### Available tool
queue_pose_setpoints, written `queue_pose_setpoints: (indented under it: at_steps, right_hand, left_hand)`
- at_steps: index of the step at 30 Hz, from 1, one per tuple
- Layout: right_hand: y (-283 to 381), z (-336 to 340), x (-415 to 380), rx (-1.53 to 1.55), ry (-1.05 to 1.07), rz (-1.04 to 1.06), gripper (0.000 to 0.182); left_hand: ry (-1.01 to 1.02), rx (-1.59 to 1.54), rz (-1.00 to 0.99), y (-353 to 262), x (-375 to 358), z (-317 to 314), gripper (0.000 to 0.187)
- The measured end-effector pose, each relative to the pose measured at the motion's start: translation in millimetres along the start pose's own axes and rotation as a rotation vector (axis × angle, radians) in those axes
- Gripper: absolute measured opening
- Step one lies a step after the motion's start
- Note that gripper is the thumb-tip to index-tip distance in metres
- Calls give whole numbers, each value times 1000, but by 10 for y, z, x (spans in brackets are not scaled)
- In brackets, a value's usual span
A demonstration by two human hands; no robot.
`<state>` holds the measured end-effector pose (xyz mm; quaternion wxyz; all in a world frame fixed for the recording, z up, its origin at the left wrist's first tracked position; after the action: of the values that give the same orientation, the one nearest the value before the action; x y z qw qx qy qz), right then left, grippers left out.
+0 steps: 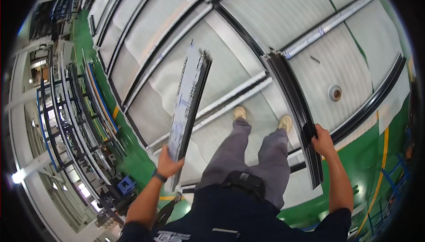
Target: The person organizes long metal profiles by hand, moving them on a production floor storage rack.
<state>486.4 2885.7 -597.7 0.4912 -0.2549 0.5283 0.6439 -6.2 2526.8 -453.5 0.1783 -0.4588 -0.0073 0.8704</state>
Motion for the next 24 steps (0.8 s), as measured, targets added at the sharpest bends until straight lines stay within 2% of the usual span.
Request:
queue_pose_setpoints:
  at_steps: [1, 2, 5, 6, 8, 9, 10, 11, 12, 13, 14, 15, 17, 20, 24]
  right_hand:
    - [469, 225, -39, 80, -12, -55, 27]
    - [890, 320, -83, 59, -68, -13, 27]
    - [1636, 620, 55, 25, -322, 291, 28]
    - [1816, 667, 142, 45, -414, 394, 29]
    - [2600, 819, 12, -34, -475, 348, 32]
    - [2804, 768, -43, 76, -465, 379, 35]
    - [3074, 774, -43, 52, -473, 430, 35]
    - [3312, 849, 39, 153, -504, 555, 35]
    - [3388, 807, 32, 280, -524, 628, 35]
    - [3631, 866, 52, 308, -499, 670, 35]
    - [4008, 891, -68, 269, -501, 727, 35]
    - [4280, 861, -214, 194, -488, 735, 36]
    - [4716, 881, -330, 94, -434, 723, 37]
    - [5130, 733, -452, 77, -401, 853, 38]
    - [5515, 573, -513, -39, -344, 923, 39]
  left_hand:
    - [-49, -89, -61, -128, 293, 22, 61]
    - [-95, -177, -125, -246, 489, 223, 61]
    - [-243, -320, -258, -507, 1165, 494, 57]
    - [-260, -477, -299, -695, 1259, 627, 56]
    - [-292, -650, -378, -811, 1491, 871, 54]
    - [-281, -779, -450, -912, 1427, 1021, 55]
    - [-269, -905, -529, -1063, 1397, 1131, 56]
    - [-289, -1013, -601, -1240, 1534, 1148, 61]
    - [-226, -1038, -591, -1340, 1626, 1096, 68]
    - [-245, -1119, -655, -1440, 1638, 1167, 72]
    - [-263, -1198, -722, -1506, 1512, 1353, 75]
    - [-183, -1305, -723, -1532, 1373, 1411, 77]
    - [-186, -1406, -766, -1689, 1276, 1454, 75]
    - [-130, -1530, -790, -1675, 1182, 1363, 71]
    - [-39, -1662, -757, -1667, 1068, 1148, 69]
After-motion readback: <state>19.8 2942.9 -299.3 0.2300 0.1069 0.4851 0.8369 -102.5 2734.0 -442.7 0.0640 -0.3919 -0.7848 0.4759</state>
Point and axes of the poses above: each hand's wrist, its own x-axis towards the middle knuckle, its own z-axis out of the back of the hand, y = z × x, the point moved 4 cm from there along x, towards the middle knuckle, and after that the axes turned 3 degrees about z, right-handed, at the moved point
